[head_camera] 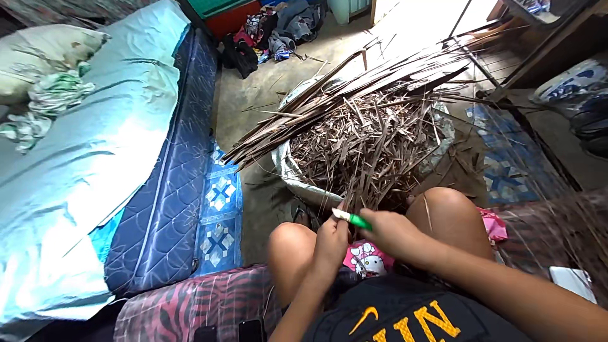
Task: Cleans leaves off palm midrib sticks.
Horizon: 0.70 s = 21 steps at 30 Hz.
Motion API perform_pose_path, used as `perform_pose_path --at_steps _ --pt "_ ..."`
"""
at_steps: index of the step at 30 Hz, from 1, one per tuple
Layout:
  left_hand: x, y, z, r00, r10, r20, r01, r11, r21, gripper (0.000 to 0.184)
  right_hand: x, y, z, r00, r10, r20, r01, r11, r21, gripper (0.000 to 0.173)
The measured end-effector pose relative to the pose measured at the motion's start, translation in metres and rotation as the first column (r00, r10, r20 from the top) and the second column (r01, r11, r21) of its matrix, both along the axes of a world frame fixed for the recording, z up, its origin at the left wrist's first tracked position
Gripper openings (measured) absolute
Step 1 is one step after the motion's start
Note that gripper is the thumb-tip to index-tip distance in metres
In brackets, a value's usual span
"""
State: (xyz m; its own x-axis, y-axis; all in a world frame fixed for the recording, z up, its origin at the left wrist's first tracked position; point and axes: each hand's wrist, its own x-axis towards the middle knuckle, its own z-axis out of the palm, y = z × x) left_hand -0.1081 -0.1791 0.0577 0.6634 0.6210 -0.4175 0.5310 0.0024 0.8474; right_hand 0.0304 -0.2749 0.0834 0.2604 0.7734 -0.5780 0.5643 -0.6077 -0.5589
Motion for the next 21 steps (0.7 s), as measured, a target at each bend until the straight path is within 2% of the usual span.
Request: perform_pose_path --at_steps 1,3,7,9,12,14,15,18,20,21 --pt "0.001 -0.001 -0.001 1.000 -0.005 -0.028 0.006 0.999 0.042 0.040 -0.010 -0.003 0.003 0.997 0.046 0.065 -0.043 0.998 -0.048 0.030" --pt "0.003 -0.003 0.000 0.997 -0.025 -0.076 0.033 0.995 0.099 0.035 -0.013 -0.002 -0.002 0.971 0.017 0.237 -0.010 0.999 -0.033 0.029" --pt "0.005 -0.007 0.005 0.988 -0.083 -0.128 0.098 0.988 0.123 0.044 0.026 0.017 -0.015 0.903 -0.226 0.367 0.264 0.963 -0.057 0.031" --pt "0.004 -0.006 0.005 0.986 -0.089 -0.142 0.108 0.985 0.134 0.045 0.036 0.017 -0.010 0.911 -0.249 0.328 0.290 0.953 -0.082 0.033" --pt "0.002 -0.003 0.001 0.984 -0.063 -0.166 0.089 0.984 0.157 0.040 0.007 0.006 0.004 0.992 -0.076 0.102 0.086 0.992 -0.092 0.032" --pt "0.004 -0.003 0.002 0.980 -0.062 -0.189 0.094 0.983 0.160 0.038 -0.006 0.006 0.004 0.997 0.012 0.078 -0.004 0.994 -0.106 0.029" --pt "0.005 -0.003 0.003 0.978 -0.076 -0.195 0.109 0.981 0.162 0.037 -0.004 0.009 0.001 0.992 -0.005 0.125 0.018 0.994 -0.105 0.029" --pt "0.007 -0.005 0.005 0.975 -0.114 -0.190 0.144 0.978 0.149 0.045 0.022 0.024 -0.015 0.939 -0.180 0.293 0.216 0.972 -0.096 0.032" --pt "0.006 -0.004 0.006 0.976 -0.114 -0.183 0.143 0.977 0.158 0.045 0.035 0.026 -0.016 0.908 -0.256 0.332 0.300 0.950 -0.088 0.032" --pt "0.005 -0.003 0.006 0.976 -0.110 -0.190 0.141 0.977 0.161 0.045 0.035 0.023 -0.011 0.919 -0.250 0.306 0.289 0.953 -0.091 0.032"
